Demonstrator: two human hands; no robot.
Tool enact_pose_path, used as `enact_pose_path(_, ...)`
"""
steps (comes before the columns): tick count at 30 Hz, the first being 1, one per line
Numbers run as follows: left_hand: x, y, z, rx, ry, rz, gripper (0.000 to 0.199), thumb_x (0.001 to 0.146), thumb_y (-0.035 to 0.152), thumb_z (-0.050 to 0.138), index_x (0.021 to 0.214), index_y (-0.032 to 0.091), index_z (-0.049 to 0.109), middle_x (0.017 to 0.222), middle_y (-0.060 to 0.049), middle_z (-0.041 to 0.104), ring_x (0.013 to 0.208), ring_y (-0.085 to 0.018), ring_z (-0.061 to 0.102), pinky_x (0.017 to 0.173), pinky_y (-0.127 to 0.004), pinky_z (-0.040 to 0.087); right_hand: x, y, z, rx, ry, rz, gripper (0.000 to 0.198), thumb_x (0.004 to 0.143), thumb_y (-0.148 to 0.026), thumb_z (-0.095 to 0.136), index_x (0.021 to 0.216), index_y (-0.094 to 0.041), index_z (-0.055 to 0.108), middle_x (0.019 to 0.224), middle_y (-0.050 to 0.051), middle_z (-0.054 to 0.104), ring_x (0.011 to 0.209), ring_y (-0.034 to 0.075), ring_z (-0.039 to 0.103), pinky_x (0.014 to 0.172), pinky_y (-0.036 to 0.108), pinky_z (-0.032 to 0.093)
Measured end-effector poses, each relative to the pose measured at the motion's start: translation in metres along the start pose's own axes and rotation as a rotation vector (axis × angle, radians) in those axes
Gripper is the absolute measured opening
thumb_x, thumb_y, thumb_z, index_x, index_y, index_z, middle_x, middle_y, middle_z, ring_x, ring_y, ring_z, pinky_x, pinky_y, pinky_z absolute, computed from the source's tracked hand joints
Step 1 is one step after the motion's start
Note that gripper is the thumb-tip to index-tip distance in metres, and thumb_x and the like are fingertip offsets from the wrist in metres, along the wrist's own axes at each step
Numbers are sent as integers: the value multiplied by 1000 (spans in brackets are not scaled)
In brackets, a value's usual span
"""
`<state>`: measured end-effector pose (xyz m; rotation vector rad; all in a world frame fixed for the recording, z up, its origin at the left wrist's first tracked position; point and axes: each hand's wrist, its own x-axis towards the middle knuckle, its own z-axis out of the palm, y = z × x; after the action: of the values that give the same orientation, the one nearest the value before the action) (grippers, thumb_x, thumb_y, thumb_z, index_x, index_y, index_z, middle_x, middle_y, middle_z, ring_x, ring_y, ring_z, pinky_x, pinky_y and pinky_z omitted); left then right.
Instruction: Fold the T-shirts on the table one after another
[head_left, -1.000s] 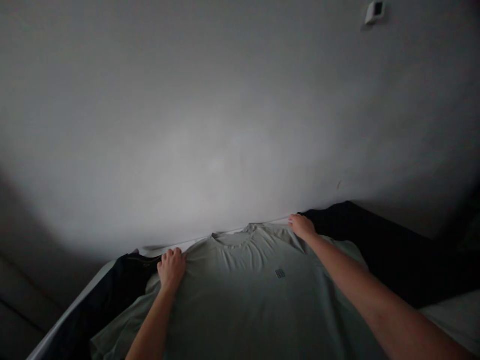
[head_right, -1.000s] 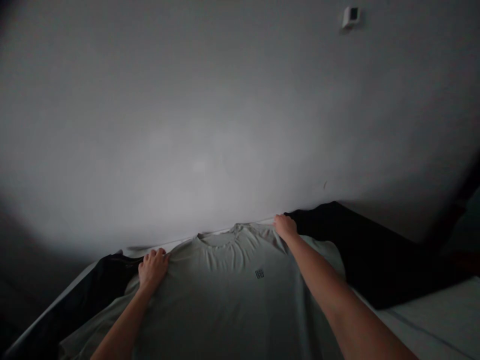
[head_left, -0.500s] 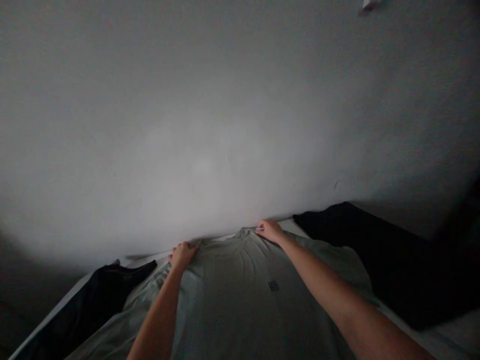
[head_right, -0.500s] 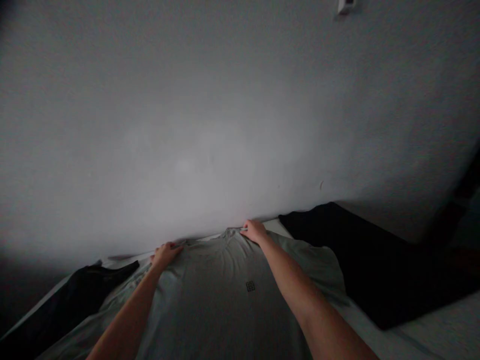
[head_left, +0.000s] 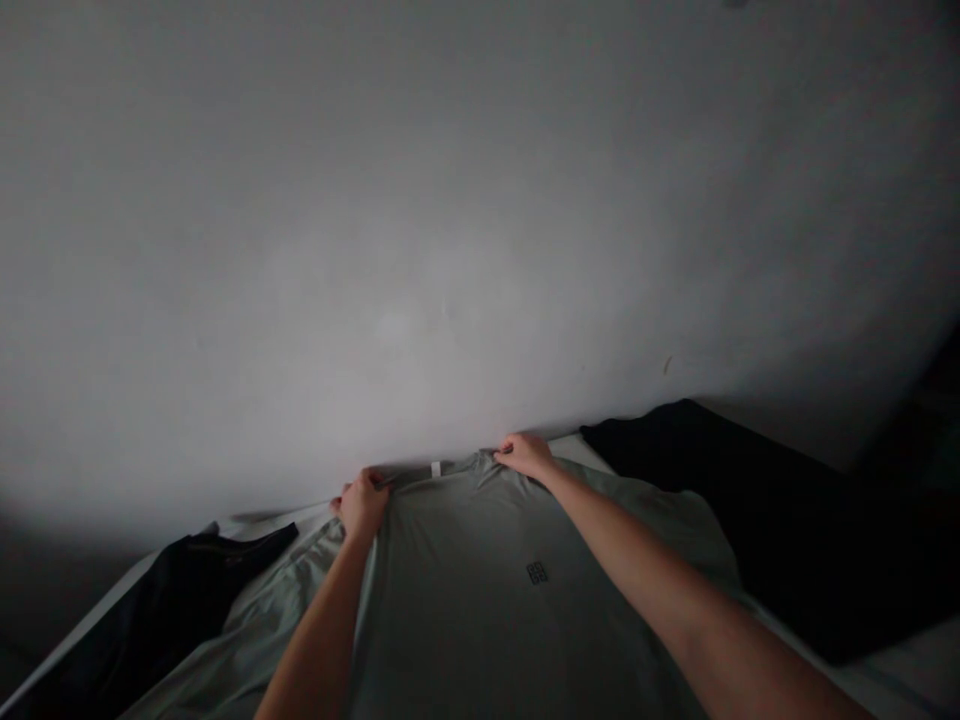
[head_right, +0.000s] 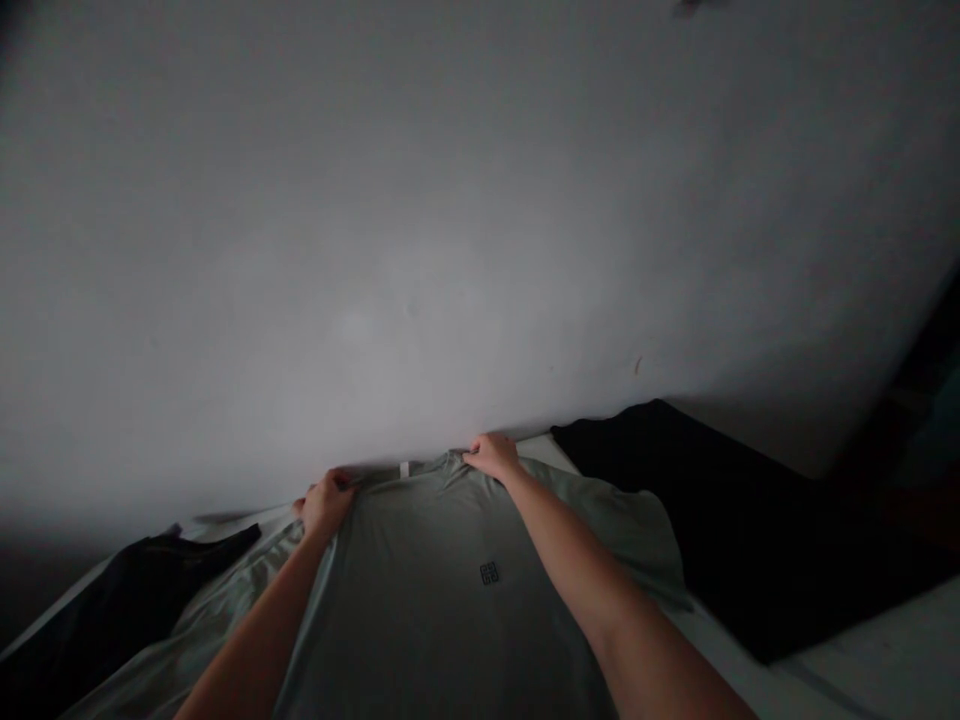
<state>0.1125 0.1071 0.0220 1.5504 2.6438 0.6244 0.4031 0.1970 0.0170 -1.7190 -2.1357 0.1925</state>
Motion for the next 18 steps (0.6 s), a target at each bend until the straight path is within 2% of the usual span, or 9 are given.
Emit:
enact_pose_path(3, -6, 6, 0, 74, 88, 35, 23, 84, 32, 48, 95, 20, 65, 103, -13, 71, 108, -32, 56, 95, -50, 32, -3, -16, 5, -28, 61, -58, 17, 81, -42, 68, 82, -26, 76, 94, 3, 75, 98, 22, 63, 87, 33, 36)
enact_pose_path(8, -12, 10, 5, 209, 235, 93, 27, 85, 15, 38, 92, 16, 63, 95, -13, 70, 102, -29, 57, 94, -46, 30, -10, -22, 12, -74, 151, -101, 16, 89, -25, 60, 81, -21, 73, 96, 7, 73, 99, 23, 60, 90, 36, 33)
enact_pose_path(11, -14, 13, 4, 234, 214, 79, 27, 88, 18, 37, 99, 15, 61, 99, -14, 68, 105, -30, 57, 95, -47, 30, -16, -19, 10, -85, 172, -79, 16, 90, -27, 58, 87, -19, 72, 100, 8, 72, 101, 24, 59, 89, 37, 35)
enact_pose_path(13, -20, 16, -2, 226, 182, 96, 27, 88, 26, 43, 106, 15, 59, 107, -15, 66, 110, -31, 54, 96, -48, 31, -24, -13, 6, -73, 194, -79, 17, 91, -30, 58, 95, -19, 70, 104, 9, 70, 102, 25, 59, 89, 37, 37)
enact_pose_path(15, -33, 13, -14, 248, 170, 170, 32, 85, 32, 49, 112, 15, 57, 115, -15, 62, 114, -32, 51, 96, -48, 33, -40, 0, -3, -38, 212, -119, 18, 89, -29, 60, 102, -19, 67, 108, 9, 68, 104, 24, 58, 89, 36, 40)
enact_pose_path(18, -73, -16, -38, 290, 146, 363, 36, 83, 36, 52, 115, 20, 56, 122, -13, 59, 115, -31, 50, 96, -50, 35, -83, 36, -27, 87, 176, -192, 19, 83, -22, 63, 102, -19, 64, 108, 9, 67, 101, 22, 60, 87, 34, 45)
